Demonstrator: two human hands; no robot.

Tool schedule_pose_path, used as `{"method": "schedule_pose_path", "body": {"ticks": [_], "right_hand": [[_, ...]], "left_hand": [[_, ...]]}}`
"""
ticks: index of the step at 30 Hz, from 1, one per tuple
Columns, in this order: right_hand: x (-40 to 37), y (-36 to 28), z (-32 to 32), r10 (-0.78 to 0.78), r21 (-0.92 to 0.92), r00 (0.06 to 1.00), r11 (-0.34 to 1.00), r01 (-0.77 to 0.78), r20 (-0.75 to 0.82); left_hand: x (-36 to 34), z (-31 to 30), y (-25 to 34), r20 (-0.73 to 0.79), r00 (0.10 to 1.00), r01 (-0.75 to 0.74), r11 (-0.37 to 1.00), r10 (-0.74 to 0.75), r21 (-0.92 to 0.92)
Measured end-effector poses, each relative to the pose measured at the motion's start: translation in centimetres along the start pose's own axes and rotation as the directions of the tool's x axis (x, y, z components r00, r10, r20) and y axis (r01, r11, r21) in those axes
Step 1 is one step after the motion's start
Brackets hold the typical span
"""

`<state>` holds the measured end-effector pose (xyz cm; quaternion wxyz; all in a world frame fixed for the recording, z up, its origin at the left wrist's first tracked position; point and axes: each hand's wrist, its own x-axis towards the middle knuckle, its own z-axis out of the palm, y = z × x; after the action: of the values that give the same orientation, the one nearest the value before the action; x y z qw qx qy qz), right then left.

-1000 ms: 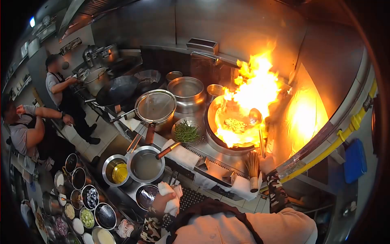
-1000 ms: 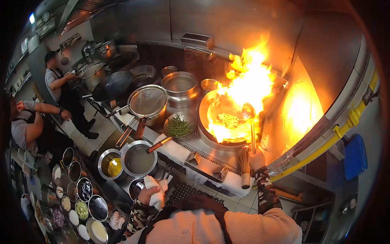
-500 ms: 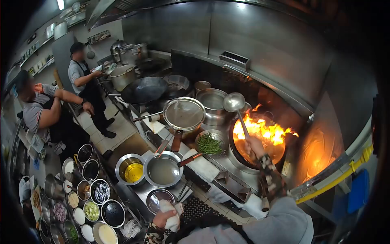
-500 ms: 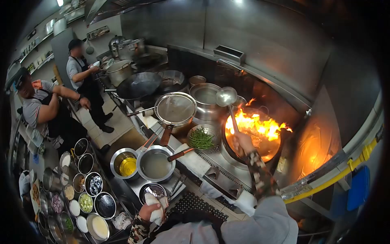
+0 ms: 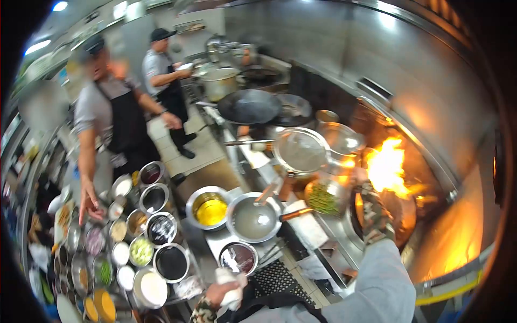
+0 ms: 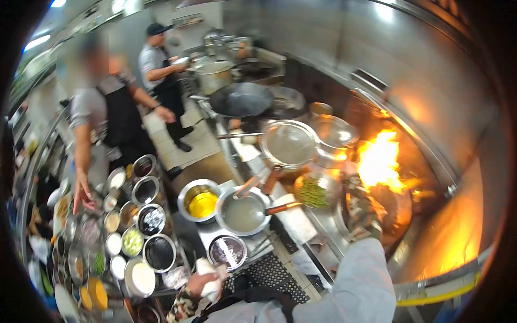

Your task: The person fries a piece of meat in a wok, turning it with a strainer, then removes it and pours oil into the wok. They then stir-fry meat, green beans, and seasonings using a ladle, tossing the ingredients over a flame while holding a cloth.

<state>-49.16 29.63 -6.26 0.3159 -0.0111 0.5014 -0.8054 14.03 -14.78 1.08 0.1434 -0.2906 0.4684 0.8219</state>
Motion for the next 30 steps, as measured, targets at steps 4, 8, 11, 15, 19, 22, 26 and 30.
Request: {"method": "schedule_pose_path", "body": {"ticks": [4,8,11,15,19,22,26,30], "right_hand": [[-11.6,-2.7,11.2,-0.16,0.561,0.968,0.827,0.026,0.192],[-23.7,-1.5,16.1,-0.073,0.596,0.996,0.802,0.033,0.044],[-35.1,2.5,24.9,0.096,0.66,0.995,0.747,-0.079,0.011],[-43.7,4.1,29.7,0.21,0.73,0.974,0.678,-0.087,-0.079],[-43.4,5.4,16.7,0.214,0.69,0.918,0.719,0.084,-0.335],[-44.0,7.9,10.5,0.297,0.596,0.849,0.803,0.025,-0.436],[-45.7,10.9,9.2,-0.116,-0.186,0.706,0.982,-0.023,-0.699],[-45.5,12.6,7.2,-0.352,-0.568,0.649,0.808,-0.153,-0.675]], "left_hand": [[5.0,1.4,1.8,0.189,0.915,-0.404,0.796,0.357,0.451],[5.4,9.2,10.1,0.561,0.744,-0.651,0.582,0.363,0.487],[9.8,16.5,7.3,0.775,0.354,-0.887,-0.074,0.524,0.455],[8.9,28.8,1.2,0.868,0.435,-0.9,0.097,0.238,0.425],[12.1,29.3,-2.7,0.804,0.591,-0.796,0.113,-0.067,0.594],[10.9,20.4,-3.3,0.631,0.754,-0.636,0.037,-0.179,0.771],[5.9,5.7,-5.1,0.269,0.931,-0.289,-0.048,-0.247,0.956],[0.7,0.0,-6.7,0.032,0.981,-0.029,0.018,-0.191,0.999]]}}
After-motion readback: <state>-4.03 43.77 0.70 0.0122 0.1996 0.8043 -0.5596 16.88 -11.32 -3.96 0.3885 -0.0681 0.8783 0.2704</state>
